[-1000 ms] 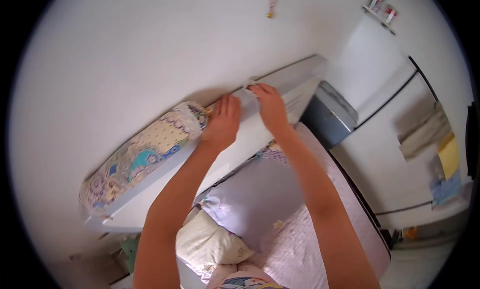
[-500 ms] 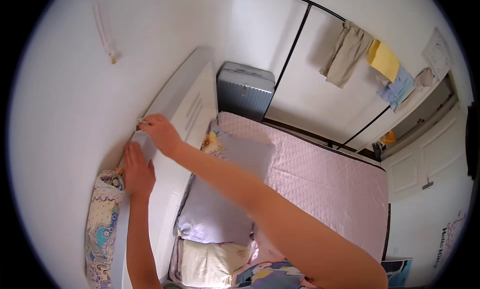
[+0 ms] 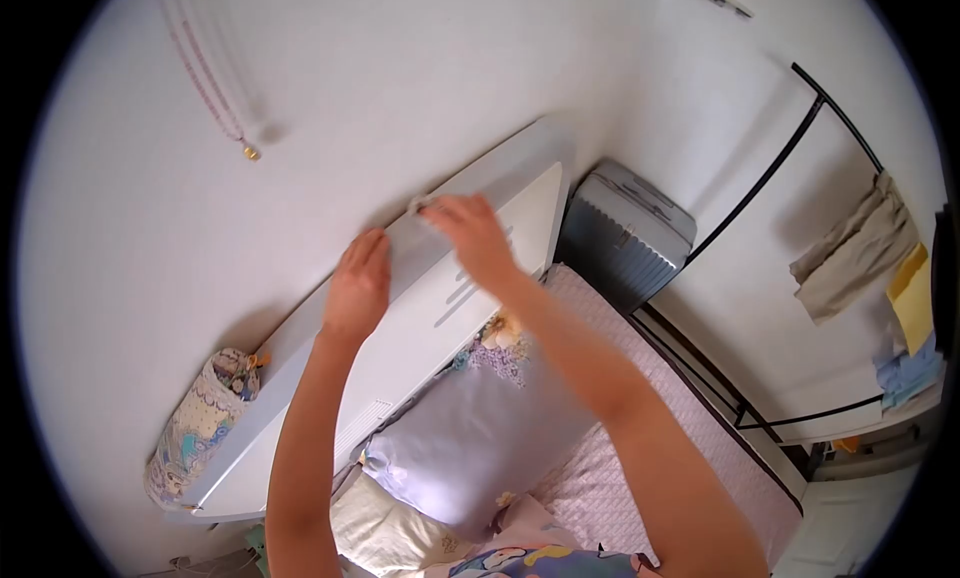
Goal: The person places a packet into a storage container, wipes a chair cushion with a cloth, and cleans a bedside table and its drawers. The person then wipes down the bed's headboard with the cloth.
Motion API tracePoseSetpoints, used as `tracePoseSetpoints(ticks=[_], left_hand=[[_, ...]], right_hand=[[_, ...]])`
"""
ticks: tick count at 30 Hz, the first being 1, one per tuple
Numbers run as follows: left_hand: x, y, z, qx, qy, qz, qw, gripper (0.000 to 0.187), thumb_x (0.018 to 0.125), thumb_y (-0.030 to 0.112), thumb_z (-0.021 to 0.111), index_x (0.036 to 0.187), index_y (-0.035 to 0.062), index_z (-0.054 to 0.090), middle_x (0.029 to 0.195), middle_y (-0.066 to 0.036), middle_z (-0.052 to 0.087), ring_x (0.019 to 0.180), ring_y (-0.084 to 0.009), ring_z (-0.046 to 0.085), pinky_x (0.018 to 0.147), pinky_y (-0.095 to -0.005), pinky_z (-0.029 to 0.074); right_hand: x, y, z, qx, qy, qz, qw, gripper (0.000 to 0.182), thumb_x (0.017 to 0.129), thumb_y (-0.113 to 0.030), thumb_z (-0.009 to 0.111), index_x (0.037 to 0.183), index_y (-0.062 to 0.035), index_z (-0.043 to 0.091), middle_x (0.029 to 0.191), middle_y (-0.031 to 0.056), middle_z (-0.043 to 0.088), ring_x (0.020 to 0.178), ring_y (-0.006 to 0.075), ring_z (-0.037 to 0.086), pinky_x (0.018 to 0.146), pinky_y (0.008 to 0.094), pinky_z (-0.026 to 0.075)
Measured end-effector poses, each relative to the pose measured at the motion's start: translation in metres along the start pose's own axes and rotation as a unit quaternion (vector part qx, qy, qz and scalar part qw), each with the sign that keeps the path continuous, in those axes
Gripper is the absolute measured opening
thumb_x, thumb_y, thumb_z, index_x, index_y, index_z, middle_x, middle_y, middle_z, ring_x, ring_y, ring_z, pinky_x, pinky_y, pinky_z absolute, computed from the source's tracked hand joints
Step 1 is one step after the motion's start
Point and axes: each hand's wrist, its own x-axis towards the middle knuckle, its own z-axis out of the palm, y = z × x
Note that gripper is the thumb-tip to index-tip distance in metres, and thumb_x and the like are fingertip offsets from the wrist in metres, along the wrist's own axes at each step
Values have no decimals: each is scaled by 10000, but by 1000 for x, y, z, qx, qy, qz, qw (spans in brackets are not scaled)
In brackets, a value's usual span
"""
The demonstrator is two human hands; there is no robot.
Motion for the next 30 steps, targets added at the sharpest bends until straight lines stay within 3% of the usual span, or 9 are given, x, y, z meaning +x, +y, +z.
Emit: tracePoseSetpoints(ticks=[5, 12, 15, 17, 20, 23, 26, 29, 30], left_hand=[[54, 14, 36, -28, -88, 43, 995, 382, 893, 56, 543, 1266, -19, 514, 1356, -136, 482, 1291, -313, 423, 1058, -399, 391], [57, 21, 24, -23, -175, -3, 984, 464, 899, 73, 532, 1346, -11, 442, 1437, -129, 400, 1366, -295, 326, 1104, -409, 337], [59, 21, 24, -28, -188, -1, 982, 488, 894, 68, 538, 1363, -7, 426, 1454, -122, 382, 1373, -294, 316, 1111, -412, 329], [60, 21, 23, -20, -190, 3, 982, 498, 892, 63, 539, 1370, -8, 419, 1459, -120, 378, 1376, -292, 312, 1117, -412, 319], [60, 22, 22, -15, -192, 8, 981, 507, 891, 61, 539, 1376, -9, 411, 1466, -116, 372, 1381, -287, 306, 1127, -415, 303], [60, 23, 18, -13, -200, 2, 980, 512, 891, 66, 541, 1379, -10, 407, 1469, -114, 369, 1386, -285, 302, 1136, -421, 287], [60, 25, 21, -14, -208, -1, 978, 521, 889, 75, 547, 1383, -7, 404, 1470, -114, 370, 1388, -287, 300, 1140, -426, 278], [60, 23, 20, -7, -207, 2, 978, 530, 886, 81, 552, 1386, -6, 401, 1471, -113, 370, 1390, -291, 298, 1142, -426, 274], [60, 23, 20, -7, -206, 3, 979, 533, 885, 83, 554, 1387, -6, 400, 1471, -113, 370, 1391, -292, 298, 1142, -425, 274]], right_hand=[[25, 109, -28, -40, -2, 129, 991, 324, 821, -10, 513, 1103, -107, 640, 1107, 85, 597, 1094, 274, 535, 1070, 468, 329], [8, 95, -31, 14, 6, 78, 997, 379, 802, 26, 603, 1150, -123, 636, 1182, 65, 599, 1104, 285, 540, 1045, 449, 370], [13, 147, -36, -38, 17, 93, 995, 358, 809, 17, 606, 1132, -129, 653, 1183, 73, 612, 1124, 265, 544, 1029, 398, 400], [17, 193, -44, -44, 32, 147, 988, 278, 821, -21, 586, 1079, -91, 664, 1171, 98, 618, 1166, 276, 533, 1008, 400, 410], [28, 231, -59, 81, 73, 319, 941, 267, 836, -6, 565, 1072, -80, 667, 1186, 104, 615, 1160, 286, 533, 984, 386, 432], [18, 209, -45, -18, 65, 152, 986, 253, 853, -13, 553, 1075, -59, 666, 1136, 121, 639, 1087, 300, 576, 919, 387, 468], [21, 199, -39, 17, 90, 153, 984, 231, 856, -30, 562, 1058, -57, 670, 1072, 123, 661, 998, 311, 617, 879, 382, 483], [36, 248, -45, 24, 83, 262, 961, 198, 856, -60, 573, 1023, -67, 679, 1019, 124, 674, 919, 306, 638, 842, 357, 494], [39, 264, -54, 29, 24, 331, 943, 192, 860, -71, 571, 1017, -71, 681, 1028, 125, 671, 910, 300, 638, 829, 352, 494]])
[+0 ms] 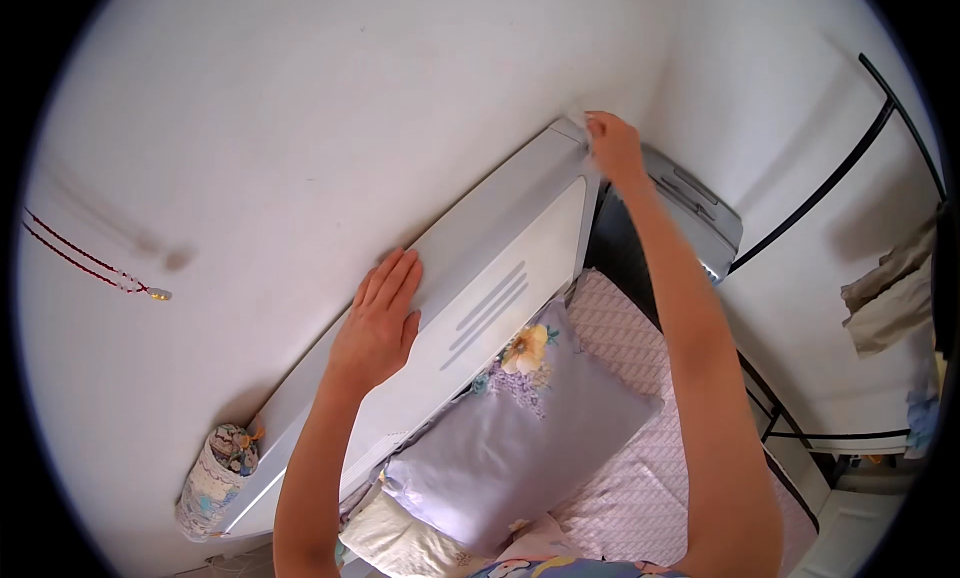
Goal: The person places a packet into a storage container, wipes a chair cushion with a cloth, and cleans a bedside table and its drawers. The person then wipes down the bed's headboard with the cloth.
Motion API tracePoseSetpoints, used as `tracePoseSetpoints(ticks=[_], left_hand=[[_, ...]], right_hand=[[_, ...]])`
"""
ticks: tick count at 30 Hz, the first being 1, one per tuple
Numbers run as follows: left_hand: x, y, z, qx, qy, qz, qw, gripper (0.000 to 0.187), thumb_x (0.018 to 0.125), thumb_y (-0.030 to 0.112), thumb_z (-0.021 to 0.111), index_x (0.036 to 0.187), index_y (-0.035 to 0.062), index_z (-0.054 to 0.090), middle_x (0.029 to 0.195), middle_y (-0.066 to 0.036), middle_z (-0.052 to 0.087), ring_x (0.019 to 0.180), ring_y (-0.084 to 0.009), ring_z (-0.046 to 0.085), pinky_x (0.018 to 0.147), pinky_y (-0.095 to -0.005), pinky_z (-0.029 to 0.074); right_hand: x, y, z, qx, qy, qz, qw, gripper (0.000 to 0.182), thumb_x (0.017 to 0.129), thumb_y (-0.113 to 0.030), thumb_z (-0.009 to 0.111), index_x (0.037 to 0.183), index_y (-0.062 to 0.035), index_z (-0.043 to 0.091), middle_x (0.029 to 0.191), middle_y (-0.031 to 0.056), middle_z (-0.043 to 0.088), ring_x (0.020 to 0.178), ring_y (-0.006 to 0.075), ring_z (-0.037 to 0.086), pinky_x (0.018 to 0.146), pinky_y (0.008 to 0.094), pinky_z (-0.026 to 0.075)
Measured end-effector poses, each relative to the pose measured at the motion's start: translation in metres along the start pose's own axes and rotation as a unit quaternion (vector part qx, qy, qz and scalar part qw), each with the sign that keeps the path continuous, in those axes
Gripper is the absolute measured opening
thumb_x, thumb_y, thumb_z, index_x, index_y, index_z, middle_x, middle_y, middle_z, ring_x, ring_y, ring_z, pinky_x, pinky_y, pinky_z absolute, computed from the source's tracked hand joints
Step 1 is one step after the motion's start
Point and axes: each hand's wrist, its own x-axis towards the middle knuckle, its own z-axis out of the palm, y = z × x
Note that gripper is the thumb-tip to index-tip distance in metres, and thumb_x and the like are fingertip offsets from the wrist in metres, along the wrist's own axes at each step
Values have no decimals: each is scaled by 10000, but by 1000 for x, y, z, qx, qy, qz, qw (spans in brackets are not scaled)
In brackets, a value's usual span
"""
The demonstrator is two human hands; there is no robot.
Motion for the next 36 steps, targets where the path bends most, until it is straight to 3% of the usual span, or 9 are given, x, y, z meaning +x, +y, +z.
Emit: tracePoseSetpoints(ticks=[2, 8, 11, 14, 17, 21, 28, 31, 36], left_hand=[[-1, 1, 0, -2, 4, 4, 1000, 569, 849, 46, 565, 1388, -15, 393, 1473, -122, 365, 1381, -305, 307, 1132, -423, 281], [2, 7, -1, -2, -4, -1, 1000, 593, 816, 6, 569, 1382, -23, 396, 1468, -132, 371, 1371, -318, 319, 1124, -431, 284], [5, 6, -3, 6, -3, -2, 1000, 594, 811, 1, 569, 1380, -24, 398, 1465, -132, 374, 1369, -318, 324, 1126, -430, 283], [3, 5, -1, 14, -4, 2, 1000, 593, 810, 0, 568, 1378, -25, 400, 1466, -129, 374, 1368, -316, 326, 1127, -428, 282], [4, 5, -2, 20, -7, -1, 1000, 597, 809, 0, 568, 1380, -24, 396, 1469, -129, 370, 1371, -315, 322, 1129, -428, 279], [4, 7, -3, 20, -22, -10, 1000, 611, 807, -4, 560, 1391, -24, 382, 1475, -134, 361, 1381, -317, 309, 1134, -432, 269], [6, 6, -2, 19, -22, 1, 1000, 624, 809, 0, 547, 1406, -21, 368, 1485, -143, 347, 1388, -339, 293, 1137, -442, 256], [4, 5, -3, 15, -23, -1, 1000, 624, 807, 1, 547, 1406, -19, 372, 1487, -148, 344, 1387, -343, 293, 1137, -443, 256], [6, 6, -3, 18, -26, -7, 999, 627, 805, -5, 544, 1408, -14, 372, 1486, -141, 346, 1387, -338, 293, 1140, -439, 254]], right_hand=[[16, 10, -18, -34, -109, 147, 982, 182, 869, -94, 568, 1005, -80, 687, 1044, 126, 666, 894, 288, 638, 803, 342, 496], [-8, -1, 16, 71, 71, -198, 975, 219, 921, -204, 553, 1051, -97, 693, 831, 85, 681, 660, 144, 587, 638, 276, 475], [19, 8, 1, 82, -68, 64, 992, 287, 931, -276, 553, 1084, -74, 689, 792, 75, 678, 667, 108, 565, 638, 258, 463], [25, 69, 13, 140, -51, 188, 971, 287, 886, -268, 574, 1067, -76, 687, 870, 130, 698, 753, 236, 650, 685, 317, 486], [-29, 76, 27, 222, 28, 234, 946, 344, 927, -268, 583, 1113, 10, 661, 836, 78, 680, 752, 115, 592, 689, 264, 469], [-121, 65, 82, 75, 238, 57, 967, 301, 799, -59, 688, 1096, -25, 658, 1054, 138, 664, 947, 231, 651, 787, 300, 509], [-125, 15, 61, 144, 238, 11, 961, 313, 748, 69, 680, 1045, -29, 667, 1106, 130, 646, 974, 257, 638, 766, 311, 525], [-114, 42, 64, 176, 209, 154, 949, 302, 747, 63, 679, 1036, -22, 657, 1066, 132, 661, 929, 267, 647, 757, 309, 522], [-111, 21, 53, 145, 225, 41, 963, 264, 773, 19, 697, 1032, -12, 650, 969, 158, 679, 833, 288, 660, 733, 309, 511]])
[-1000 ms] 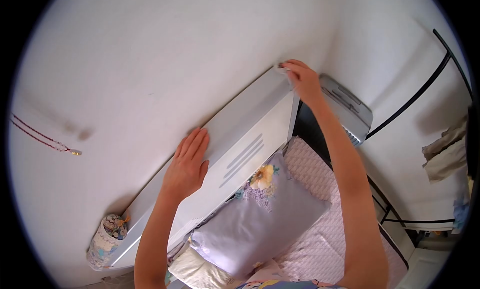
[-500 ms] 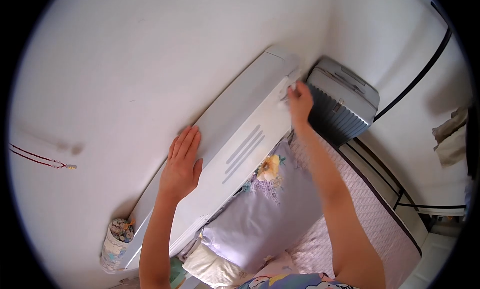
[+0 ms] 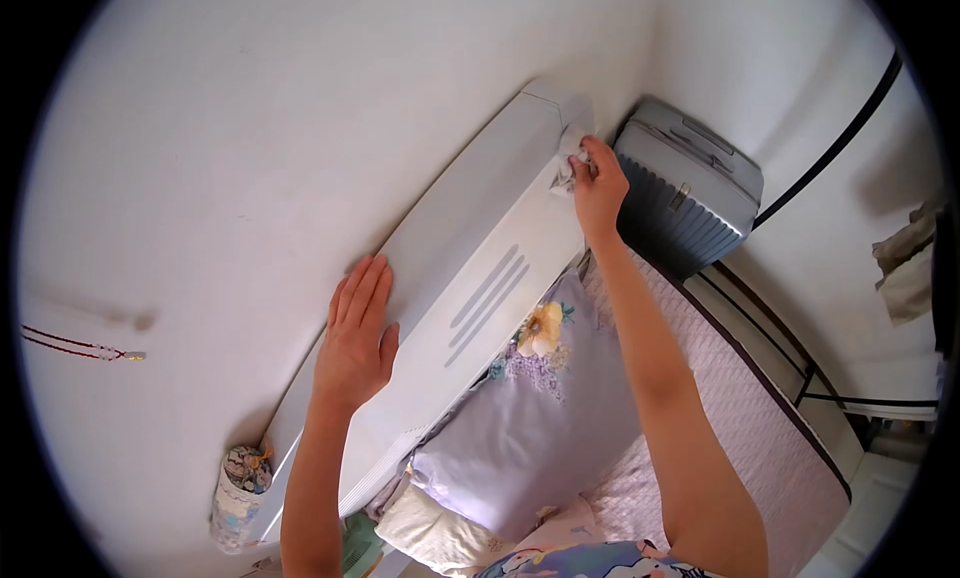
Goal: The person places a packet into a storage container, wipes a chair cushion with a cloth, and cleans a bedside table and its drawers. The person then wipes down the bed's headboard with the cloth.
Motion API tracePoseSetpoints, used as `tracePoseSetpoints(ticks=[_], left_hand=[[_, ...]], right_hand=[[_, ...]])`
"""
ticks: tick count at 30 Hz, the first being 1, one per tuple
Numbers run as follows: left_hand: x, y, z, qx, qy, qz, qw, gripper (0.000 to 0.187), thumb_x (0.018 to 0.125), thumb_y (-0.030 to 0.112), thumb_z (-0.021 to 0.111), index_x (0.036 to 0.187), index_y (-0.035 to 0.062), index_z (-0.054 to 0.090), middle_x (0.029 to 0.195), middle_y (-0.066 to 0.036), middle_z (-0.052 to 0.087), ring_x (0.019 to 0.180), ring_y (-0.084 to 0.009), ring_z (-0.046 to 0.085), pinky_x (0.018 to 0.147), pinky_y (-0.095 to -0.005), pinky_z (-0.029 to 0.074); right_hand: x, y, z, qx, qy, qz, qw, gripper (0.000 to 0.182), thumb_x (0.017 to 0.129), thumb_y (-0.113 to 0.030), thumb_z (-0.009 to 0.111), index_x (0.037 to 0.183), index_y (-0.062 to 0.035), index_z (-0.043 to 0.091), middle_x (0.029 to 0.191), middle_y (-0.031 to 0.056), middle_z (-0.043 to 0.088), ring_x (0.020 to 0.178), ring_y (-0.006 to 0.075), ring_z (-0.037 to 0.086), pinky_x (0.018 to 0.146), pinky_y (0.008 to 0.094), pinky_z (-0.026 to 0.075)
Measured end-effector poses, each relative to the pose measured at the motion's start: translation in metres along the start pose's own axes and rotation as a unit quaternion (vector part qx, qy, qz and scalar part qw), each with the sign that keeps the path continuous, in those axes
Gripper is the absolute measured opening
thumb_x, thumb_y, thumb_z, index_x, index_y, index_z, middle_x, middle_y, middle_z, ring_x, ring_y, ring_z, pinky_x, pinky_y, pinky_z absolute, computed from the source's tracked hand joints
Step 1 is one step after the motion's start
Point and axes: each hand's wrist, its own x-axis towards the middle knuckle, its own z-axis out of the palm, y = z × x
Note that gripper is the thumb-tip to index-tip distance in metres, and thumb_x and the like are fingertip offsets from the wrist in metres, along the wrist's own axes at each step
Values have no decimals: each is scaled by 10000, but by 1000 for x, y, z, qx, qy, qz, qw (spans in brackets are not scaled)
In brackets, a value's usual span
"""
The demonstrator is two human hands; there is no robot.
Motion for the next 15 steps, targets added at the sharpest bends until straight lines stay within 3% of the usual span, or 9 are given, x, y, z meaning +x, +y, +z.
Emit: tracePoseSetpoints(ticks=[2, 8, 11, 14, 15], left_hand=[[-1, 1, -1, 8, -8, -11, 1000, 628, 805, -8, 539, 1409, -13, 369, 1485, -135, 348, 1388, -334, 293, 1142, -435, 253], [0, 1, 2, 33, -6, -3, 999, 633, 794, -23, 525, 1407, -20, 365, 1479, -132, 357, 1389, -328, 296, 1146, -427, 250], [0, 2, 1, 36, -5, -1, 999, 630, 792, -23, 520, 1403, -26, 368, 1475, -136, 361, 1387, -330, 299, 1144, -428, 253], [1, 1, 2, 43, -2, 3, 999, 624, 794, -21, 517, 1401, -31, 370, 1474, -140, 363, 1387, -332, 301, 1141, -427, 256], [0, 1, 2, 47, -1, 2, 999, 621, 796, -21, 516, 1400, -33, 371, 1473, -142, 363, 1387, -332, 301, 1141, -427, 257]], right_hand=[[2, 18, 9, 26, 26, 114, 993, 263, 777, 6, 700, 1036, -18, 657, 968, 157, 682, 828, 289, 657, 731, 317, 510], [-46, 74, 13, -82, 59, 193, 976, 288, 782, -114, 727, 1054, -32, 678, 957, 163, 691, 848, 309, 668, 773, 350, 510], [-50, 89, 8, -127, 12, 251, 959, 307, 778, -134, 731, 1062, -30, 675, 977, 162, 687, 899, 313, 663, 784, 353, 509], [-37, 83, 6, -111, -21, 225, 968, 304, 782, -123, 723, 1068, -36, 666, 1004, 157, 676, 930, 317, 650, 786, 358, 507], [-30, 68, 8, -100, 10, 169, 980, 295, 785, -109, 716, 1065, -34, 661, 1007, 152, 670, 923, 320, 647, 791, 359, 506]])
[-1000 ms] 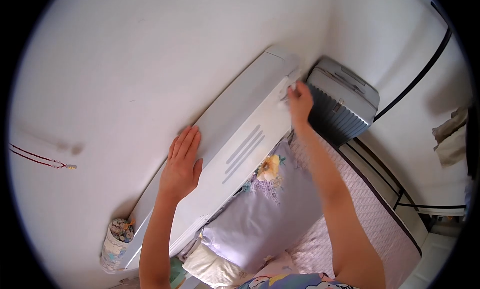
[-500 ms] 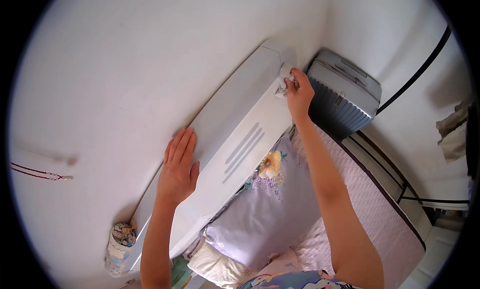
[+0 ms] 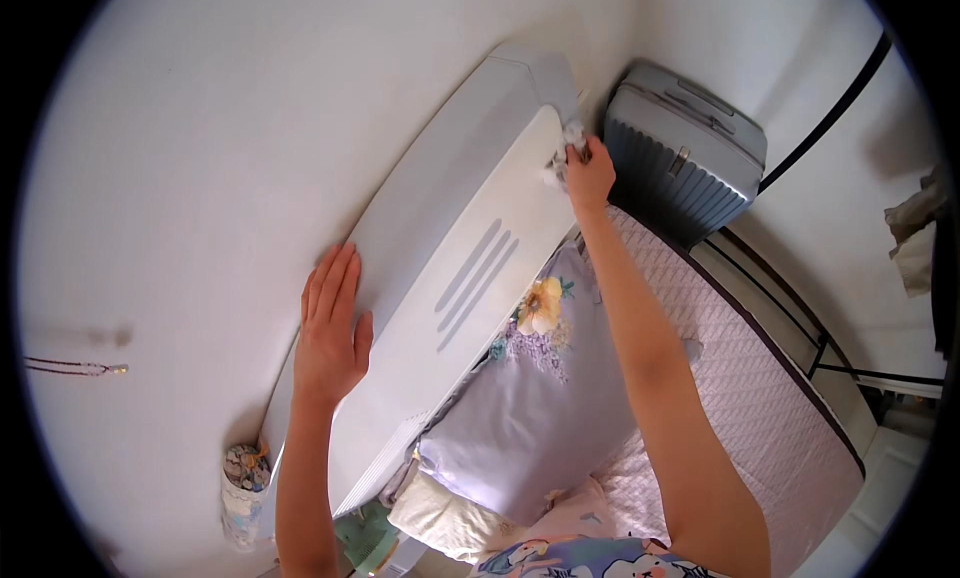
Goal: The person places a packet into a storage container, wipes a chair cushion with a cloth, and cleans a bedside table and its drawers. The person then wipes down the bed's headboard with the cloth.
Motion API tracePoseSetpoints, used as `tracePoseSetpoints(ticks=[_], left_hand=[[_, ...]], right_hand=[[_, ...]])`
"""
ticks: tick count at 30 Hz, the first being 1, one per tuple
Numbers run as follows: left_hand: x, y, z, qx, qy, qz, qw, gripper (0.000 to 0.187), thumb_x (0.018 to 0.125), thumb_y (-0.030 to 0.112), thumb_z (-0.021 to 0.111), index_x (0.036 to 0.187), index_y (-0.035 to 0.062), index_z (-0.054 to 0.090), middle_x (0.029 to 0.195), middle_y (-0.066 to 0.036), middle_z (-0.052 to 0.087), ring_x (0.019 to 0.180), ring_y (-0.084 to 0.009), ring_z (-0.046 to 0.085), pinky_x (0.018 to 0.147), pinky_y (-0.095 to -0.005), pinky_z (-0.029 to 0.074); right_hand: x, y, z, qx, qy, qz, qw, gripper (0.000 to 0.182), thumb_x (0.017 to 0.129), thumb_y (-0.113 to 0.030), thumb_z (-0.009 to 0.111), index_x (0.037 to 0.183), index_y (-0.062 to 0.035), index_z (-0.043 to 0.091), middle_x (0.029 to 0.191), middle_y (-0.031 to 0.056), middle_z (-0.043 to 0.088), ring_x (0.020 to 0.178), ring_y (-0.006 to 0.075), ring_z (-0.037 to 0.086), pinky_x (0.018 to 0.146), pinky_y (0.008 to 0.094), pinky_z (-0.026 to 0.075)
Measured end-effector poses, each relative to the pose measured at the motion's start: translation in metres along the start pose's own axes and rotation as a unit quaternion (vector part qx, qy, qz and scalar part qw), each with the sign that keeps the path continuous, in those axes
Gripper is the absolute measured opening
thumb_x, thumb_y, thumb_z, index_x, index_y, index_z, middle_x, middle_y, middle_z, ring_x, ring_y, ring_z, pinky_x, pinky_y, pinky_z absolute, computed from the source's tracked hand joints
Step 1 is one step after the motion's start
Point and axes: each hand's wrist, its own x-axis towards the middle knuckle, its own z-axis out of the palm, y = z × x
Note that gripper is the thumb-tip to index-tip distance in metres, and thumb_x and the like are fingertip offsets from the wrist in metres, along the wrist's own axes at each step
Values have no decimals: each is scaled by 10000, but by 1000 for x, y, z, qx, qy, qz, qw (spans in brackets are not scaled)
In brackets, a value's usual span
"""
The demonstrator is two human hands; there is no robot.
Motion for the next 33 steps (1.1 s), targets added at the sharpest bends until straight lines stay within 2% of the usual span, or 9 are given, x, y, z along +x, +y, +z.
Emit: tracePoseSetpoints(ticks=[2, 8, 14, 18, 19, 21, 25, 30, 33], left_hand=[[0, 0, 1, -10, 12, 8, 1000, 617, 800, -21, 515, 1401, -27, 375, 1473, -140, 365, 1387, -332, 301, 1139, -425, 259], [-1, -1, 2, -11, 21, 5, 1000, 607, 812, -13, 523, 1402, -5, 384, 1473, -129, 370, 1385, -324, 304, 1133, -420, 270], [-3, -3, 4, -19, 30, 12, 999, 605, 813, -7, 536, 1400, -2, 387, 1475, -117, 371, 1384, -303, 308, 1132, -417, 270], [-2, -4, 4, -12, 24, 8, 1000, 611, 817, -9, 534, 1407, 2, 377, 1474, -114, 372, 1386, -302, 306, 1133, -418, 270], [-3, -3, 4, -11, 25, 3, 1000, 606, 820, 2, 547, 1402, -1, 379, 1470, -113, 375, 1380, -301, 313, 1130, -418, 277], [-2, -2, 4, -9, 28, -1, 1000, 597, 826, 22, 571, 1392, -6, 385, 1463, -111, 381, 1370, -298, 326, 1125, -419, 291], [-4, -1, 5, 4, 25, 5, 1000, 600, 833, 23, 561, 1403, -4, 375, 1467, -114, 380, 1374, -307, 322, 1123, -418, 292], [-2, -3, 3, 6, 23, 27, 999, 570, 865, 21, 502, 1416, -18, 365, 1480, -132, 372, 1390, -315, 307, 1129, -422, 266], [0, -2, 2, 11, 15, 23, 1000, 557, 871, 20, 490, 1413, -24, 370, 1476, -138, 379, 1391, -316, 308, 1130, -430, 262]], right_hand=[[-2, -36, 1, 37, 61, -106, 992, 278, 792, -80, 703, 1060, -31, 651, 1014, 143, 660, 911, 326, 641, 800, 360, 504], [-25, -96, -12, 107, 20, -199, 974, 311, 749, 92, 618, 1032, -33, 647, 1092, 124, 614, 997, 325, 590, 857, 371, 489], [-116, -111, -18, 162, -65, -195, 965, 412, 689, 155, 528, 1029, -44, 649, 1160, 123, 572, 1068, 321, 539, 895, 381, 474], [-156, -122, -25, 146, -101, -277, 945, 463, 638, 175, 531, 1030, -39, 650, 1147, 136, 576, 1046, 323, 557, 879, 368, 488], [-172, -122, -27, 159, -133, -274, 939, 408, 665, 140, 576, 1020, -49, 648, 1141, 131, 572, 1058, 353, 528, 910, 426, 460], [-194, -127, -32, 193, -179, -285, 922, 343, 704, 118, 617, 1013, -28, 642, 1153, 131, 560, 1078, 350, 526, 923, 416, 466], [-213, -125, -24, 182, -169, -224, 942, 457, 803, 123, 540, 1250, 30, 533, 1411, 151, 448, 1329, 335, 400, 1087, 411, 379], [-161, -83, 27, 235, 74, 28, 969, 492, 848, 149, 426, 1325, 34, 464, 1415, 215, 433, 1329, 352, 401, 1113, 378, 319], [-147, -72, 30, 178, 78, 33, 980, 499, 863, 132, 401, 1348, 24, 443, 1434, 218, 407, 1320, 360, 409, 1102, 377, 332]])
